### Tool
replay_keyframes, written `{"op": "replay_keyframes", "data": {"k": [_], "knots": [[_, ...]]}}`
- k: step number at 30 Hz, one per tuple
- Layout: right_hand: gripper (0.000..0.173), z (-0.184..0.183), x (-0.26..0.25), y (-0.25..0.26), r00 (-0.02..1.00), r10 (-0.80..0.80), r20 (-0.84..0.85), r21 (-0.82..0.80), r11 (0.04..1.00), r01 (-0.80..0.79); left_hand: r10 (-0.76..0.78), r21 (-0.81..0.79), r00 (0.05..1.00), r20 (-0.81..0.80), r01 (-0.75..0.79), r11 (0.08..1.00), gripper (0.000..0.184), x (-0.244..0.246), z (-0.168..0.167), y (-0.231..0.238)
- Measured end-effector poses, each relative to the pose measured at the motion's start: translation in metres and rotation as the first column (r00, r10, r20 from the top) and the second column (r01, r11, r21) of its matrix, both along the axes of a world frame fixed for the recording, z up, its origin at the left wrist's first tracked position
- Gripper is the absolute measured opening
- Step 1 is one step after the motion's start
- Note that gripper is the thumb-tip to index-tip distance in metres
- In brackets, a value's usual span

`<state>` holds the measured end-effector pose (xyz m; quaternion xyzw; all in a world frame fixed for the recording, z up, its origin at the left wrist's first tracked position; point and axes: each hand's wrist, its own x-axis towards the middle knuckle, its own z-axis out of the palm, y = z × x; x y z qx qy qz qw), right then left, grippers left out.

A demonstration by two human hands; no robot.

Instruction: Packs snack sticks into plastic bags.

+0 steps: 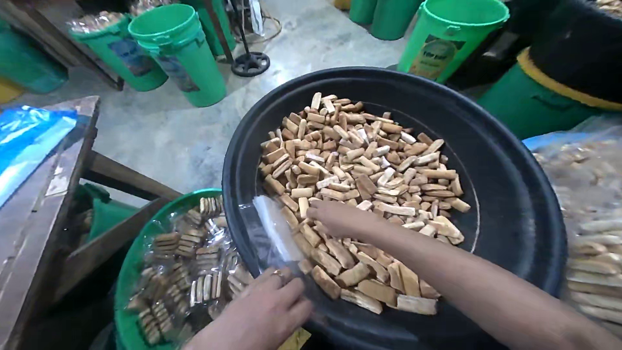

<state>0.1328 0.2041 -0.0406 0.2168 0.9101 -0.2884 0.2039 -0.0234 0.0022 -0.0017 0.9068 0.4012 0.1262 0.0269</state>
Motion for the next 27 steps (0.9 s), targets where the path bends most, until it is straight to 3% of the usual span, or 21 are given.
{"op": "replay_keyframes", "data": {"k": [5,9,12,15,17,19,22,24,27], "knots": [[0.033,0.017,0.039,0.008,0.970,-0.241,-0.024,0.093,0.966,0.242,0.117,-0.174,0.993,-0.026,-0.120,0.977,0.013,0.011,0.019,-0.013],[0.033,0.004,0.057,0.013,0.993,-0.087,0.079,0.118,0.990,0.078,0.164,-0.028,0.985,0.053,-0.162,0.986,0.005,0.013,0.004,-0.013],[0.030,0.003,0.057,0.007,0.991,0.061,0.119,0.184,0.980,-0.082,0.166,0.053,0.981,0.104,-0.172,0.984,0.016,0.016,-0.013,-0.016],[0.026,0.003,0.056,-0.001,0.973,0.151,0.173,0.313,0.929,-0.200,0.176,-0.043,0.974,0.139,-0.172,0.984,0.032,0.021,-0.016,-0.022],[0.024,0.011,0.055,-0.006,0.976,0.084,0.203,0.344,0.927,-0.152,0.228,-0.240,0.940,0.254,-0.167,0.956,0.029,0.019,-0.008,-0.021],[0.028,0.023,0.049,-0.004,0.986,-0.083,0.143,0.279,0.959,0.041,0.311,-0.422,0.850,0.424,-0.118,0.899,0.027,0.007,0.001,-0.009],[0.037,0.024,0.021,0.000,0.954,-0.295,-0.060,-0.001,0.955,0.295,0.466,-0.527,0.666,0.582,-0.128,0.840,0.029,-0.009,0.026,0.032],[0.039,-0.001,-0.007,0.001,0.955,-0.283,-0.083,-0.095,0.957,0.275,0.575,-0.544,0.432,0.695,-0.208,0.813,0.027,-0.009,0.042,0.066],[0.040,-0.009,-0.040,-0.015,0.925,-0.375,0.065,-0.136,0.915,0.381,0.426,-0.404,0.088,0.900,-0.197,0.893,0.025,0.001,0.055,0.116]]}}
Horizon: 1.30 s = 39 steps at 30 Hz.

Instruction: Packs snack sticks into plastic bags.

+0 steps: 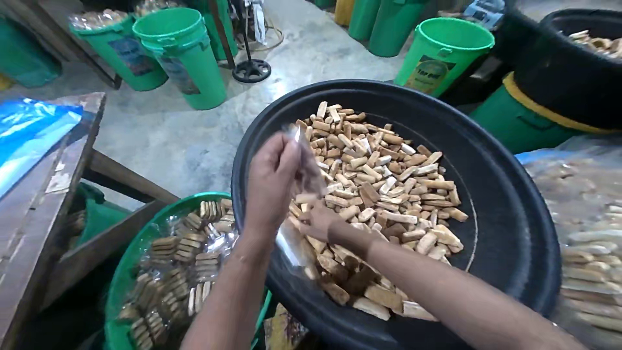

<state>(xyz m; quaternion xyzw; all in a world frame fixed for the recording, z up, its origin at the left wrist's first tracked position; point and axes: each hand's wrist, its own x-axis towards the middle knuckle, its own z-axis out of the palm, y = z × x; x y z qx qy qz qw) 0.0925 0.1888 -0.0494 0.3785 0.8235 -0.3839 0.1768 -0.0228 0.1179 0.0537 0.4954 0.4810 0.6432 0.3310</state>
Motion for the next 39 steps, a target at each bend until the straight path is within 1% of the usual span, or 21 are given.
{"op": "replay_keyframes", "data": {"k": [3,5,7,10,11,12,14,16,18,19,21,23,25,27,28,29,30,32,35,37,39], "knots": [[0.038,-0.006,-0.009,-0.016,0.989,-0.139,-0.042,0.051,0.989,0.141,0.028,0.224,0.988,0.155,-0.063,0.972,0.020,0.022,0.017,0.039],[0.042,-0.017,-0.007,-0.016,0.983,-0.161,-0.093,0.095,0.981,0.170,0.099,0.277,0.980,0.170,-0.144,0.950,0.017,0.035,0.014,0.061],[0.042,-0.022,0.003,-0.006,0.986,-0.106,-0.127,0.113,0.986,0.120,0.190,0.219,0.976,0.107,-0.209,0.953,0.017,0.038,0.000,0.075],[0.037,-0.010,0.025,0.002,0.985,0.016,-0.171,0.131,0.991,0.006,0.303,0.059,0.952,-0.049,-0.300,0.952,0.016,0.025,-0.021,0.080],[0.036,-0.005,0.030,0.003,0.986,0.024,-0.162,0.152,0.988,0.001,0.323,0.035,0.941,-0.099,-0.321,0.947,0.015,0.020,-0.025,0.079],[0.037,0.006,0.035,0.006,0.994,0.000,-0.110,0.136,0.991,0.015,0.333,0.026,0.931,-0.148,-0.333,0.942,0.016,0.017,-0.028,0.079],[0.038,0.023,0.052,0.017,0.998,-0.058,-0.039,0.129,0.990,0.063,0.297,0.014,0.932,-0.208,-0.301,0.954,0.021,0.013,-0.030,0.079],[0.035,0.026,0.076,0.031,0.997,-0.080,0.007,0.209,0.975,0.077,0.220,-0.011,0.946,-0.238,-0.229,0.973,0.024,0.014,-0.030,0.082],[0.033,0.029,0.093,0.041,0.989,-0.145,0.040,0.262,0.956,0.130,0.188,-0.042,0.948,-0.256,-0.205,0.978,0.022,0.017,-0.032,0.085],[0.033,0.033,0.096,0.043,0.984,-0.172,0.053,0.254,0.955,0.153,0.185,-0.054,0.945,-0.269,-0.207,0.977,0.020,0.018,-0.032,0.086],[0.035,0.039,0.092,0.041,0.978,-0.206,0.019,0.192,0.961,0.199,0.213,-0.058,0.930,-0.299,-0.241,0.969,0.017,0.018,-0.033,0.086],[0.035,0.038,0.081,0.030,0.966,-0.240,-0.098,0.098,0.963,0.250,0.251,-0.059,0.911,-0.327,-0.285,0.957,0.020,0.017,-0.032,0.085],[0.037,0.031,0.065,0.021,0.927,-0.286,-0.243,-0.038,0.958,0.286,0.277,-0.052,0.902,-0.332,-0.311,0.949,0.022,0.015,-0.033,0.085],[0.044,0.023,0.045,0.013,0.906,-0.334,-0.261,-0.173,0.939,0.296,0.286,-0.057,0.898,-0.336,-0.322,0.945,0.024,0.013,-0.034,0.085],[0.049,0.017,0.034,0.008,0.910,-0.347,-0.226,-0.190,0.932,0.308,0.289,-0.068,0.894,-0.341,-0.330,0.941,0.025,0.012,-0.035,0.084],[0.053,0.011,0.025,0.005,0.924,-0.343,-0.169,-0.159,0.935,0.318,0.290,-0.089,0.892,-0.346,-0.339,0.937,0.025,0.011,-0.035,0.083],[0.056,0.006,0.019,0.002,0.949,-0.303,-0.088,-0.086,0.951,0.295,0.290,-0.116,0.890,-0.352,-0.349,0.930,0.024,0.011,-0.035,0.081],[0.057,0.003,0.015,0.000,0.979,-0.189,0.073,0.073,0.980,0.184,0.298,-0.133,0.894,-0.334,-0.358,0.924,0.023,0.008,-0.035,0.087],[0.057,0.014,0.014,0.000,0.976,-0.075,0.203,0.196,0.980,0.035,0.327,-0.092,0.905,-0.272,-0.363,0.927,0.025,0.001,-0.033,0.101],[0.053,0.010,0.012,-0.006,0.981,0.025,0.193,0.269,0.960,-0.078,0.331,-0.048,0.900,-0.284,-0.358,0.933,0.025,0.002,-0.032,0.101],[0.045,-0.009,0.015,-0.016,0.989,0.134,0.071,0.396,0.906,-0.151,0.326,-0.010,0.879,-0.349,-0.351,0.936,0.027,0.006,-0.030,0.095]]}}
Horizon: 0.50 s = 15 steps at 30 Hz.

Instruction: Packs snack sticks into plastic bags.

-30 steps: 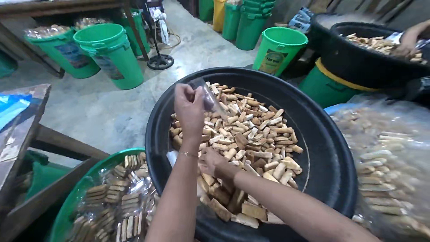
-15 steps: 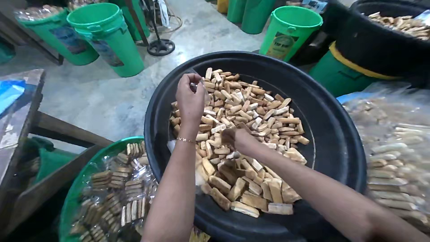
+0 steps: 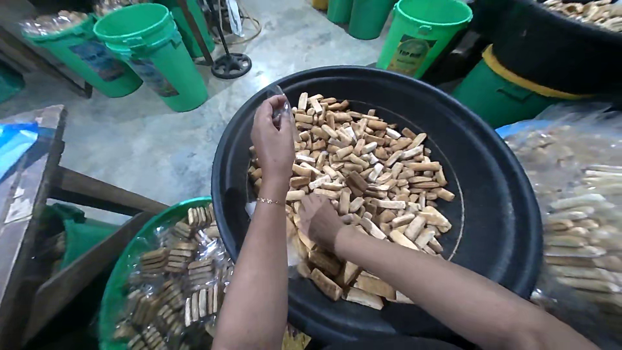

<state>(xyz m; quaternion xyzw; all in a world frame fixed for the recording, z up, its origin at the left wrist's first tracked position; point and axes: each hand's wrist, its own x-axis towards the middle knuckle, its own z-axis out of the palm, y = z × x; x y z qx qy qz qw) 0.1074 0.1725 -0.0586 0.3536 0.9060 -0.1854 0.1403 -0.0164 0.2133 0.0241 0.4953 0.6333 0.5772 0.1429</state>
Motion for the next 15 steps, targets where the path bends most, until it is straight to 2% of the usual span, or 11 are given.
{"op": "replay_keyframes", "data": {"k": [3,7,10,12,15], "knots": [[0.037,-0.019,0.004,-0.004,0.984,0.052,-0.168,0.034,0.998,-0.047,-0.042,-0.020,0.994,-0.105,0.040,0.999,0.032,0.006,0.006,-0.012],[0.045,0.000,0.002,0.005,0.996,0.093,0.000,-0.147,0.985,-0.092,-0.082,-0.052,0.982,-0.171,0.074,0.996,0.033,0.010,0.005,-0.013],[0.044,0.020,0.018,0.008,0.993,0.117,-0.022,-0.124,0.985,-0.119,-0.133,-0.110,0.947,-0.293,0.105,0.988,0.031,0.011,0.004,-0.007],[0.045,0.029,0.041,0.009,0.993,0.087,-0.082,-0.068,0.993,-0.093,-0.253,-0.290,0.888,-0.384,0.144,0.946,0.030,0.013,0.007,-0.002],[0.053,0.022,0.066,0.014,0.998,-0.002,0.065,-0.181,0.983,0.013,-0.577,-0.653,0.709,-0.404,0.218,0.725,0.026,0.023,-0.003,0.008]]}}
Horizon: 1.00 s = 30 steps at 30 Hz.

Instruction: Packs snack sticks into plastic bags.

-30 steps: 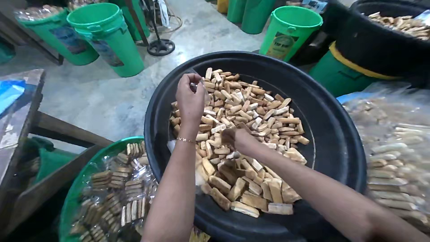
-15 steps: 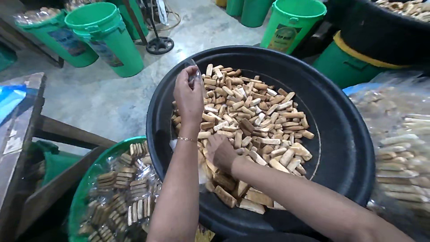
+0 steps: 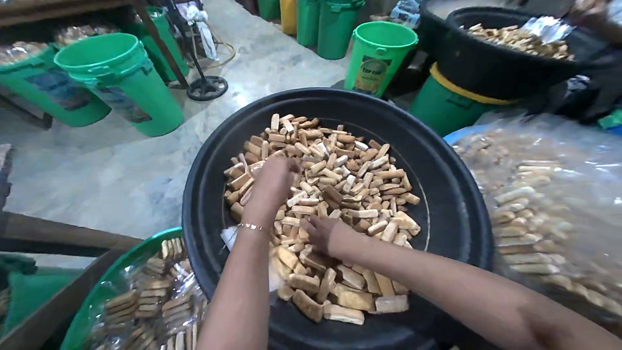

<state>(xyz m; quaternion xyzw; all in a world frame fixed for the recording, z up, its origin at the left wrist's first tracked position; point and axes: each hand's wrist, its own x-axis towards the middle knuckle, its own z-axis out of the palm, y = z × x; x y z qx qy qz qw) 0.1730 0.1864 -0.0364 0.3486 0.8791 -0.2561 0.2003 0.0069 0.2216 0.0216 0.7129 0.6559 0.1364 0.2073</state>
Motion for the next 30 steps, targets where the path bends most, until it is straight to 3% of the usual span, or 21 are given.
{"op": "replay_keyframes", "data": {"k": [3,4,6,8,9,13,15,19,21,24,28,30], "knots": [[0.053,0.011,0.012,0.011,0.964,-0.233,-0.127,-0.110,0.969,0.220,-0.127,-0.234,0.987,-0.097,0.101,0.967,0.024,0.011,-0.015,0.007],[0.048,0.015,0.017,0.018,0.907,-0.353,-0.231,-0.147,0.934,0.326,-0.144,-0.272,0.984,-0.102,0.112,0.956,0.025,0.014,-0.019,0.007],[0.046,0.017,0.029,0.033,0.699,-0.541,-0.467,-0.257,0.840,0.478,-0.170,-0.301,0.983,-0.071,0.142,0.943,0.027,0.021,-0.022,0.008],[0.041,0.019,0.038,0.041,0.532,-0.617,-0.580,-0.332,0.776,0.537,-0.163,-0.269,0.985,0.049,0.170,0.948,0.033,0.032,-0.019,0.007],[0.039,0.022,0.040,0.042,0.501,-0.619,-0.604,-0.317,0.764,0.562,-0.151,-0.228,0.982,0.114,0.174,0.958,0.036,0.037,-0.018,0.007],[0.040,0.040,0.039,0.041,0.658,-0.466,-0.592,0.037,0.799,0.600,-0.123,-0.051,0.959,0.255,0.140,0.989,0.049,0.051,-0.025,0.005],[0.043,0.056,0.042,0.042,0.729,-0.449,-0.517,0.070,0.826,0.559,-0.105,0.020,0.961,0.257,0.104,0.994,0.057,0.053,-0.025,0.002],[0.048,0.077,0.050,0.051,0.745,-0.459,-0.484,-0.014,0.855,0.518,-0.053,0.131,0.958,0.282,0.017,0.991,0.062,0.051,-0.014,-0.003],[0.046,0.074,0.043,0.053,0.755,-0.399,-0.521,0.106,0.847,0.521,-0.053,0.222,0.964,0.259,-0.006,0.975,0.060,0.055,-0.012,-0.008],[0.037,0.065,0.025,0.048,0.792,-0.186,-0.582,0.361,0.813,0.456,-0.028,0.333,0.965,0.261,-0.063,0.941,0.061,0.056,-0.011,-0.013],[0.045,0.088,0.020,0.048,0.741,-0.316,-0.592,0.087,0.889,0.449,-0.008,0.280,0.938,0.346,-0.095,0.955,0.063,0.039,-0.003,-0.011],[0.043,0.083,0.021,0.054,0.722,-0.337,-0.604,0.083,0.875,0.478,-0.063,0.315,0.942,0.331,-0.048,0.948,0.063,0.043,-0.002,-0.015]]}}
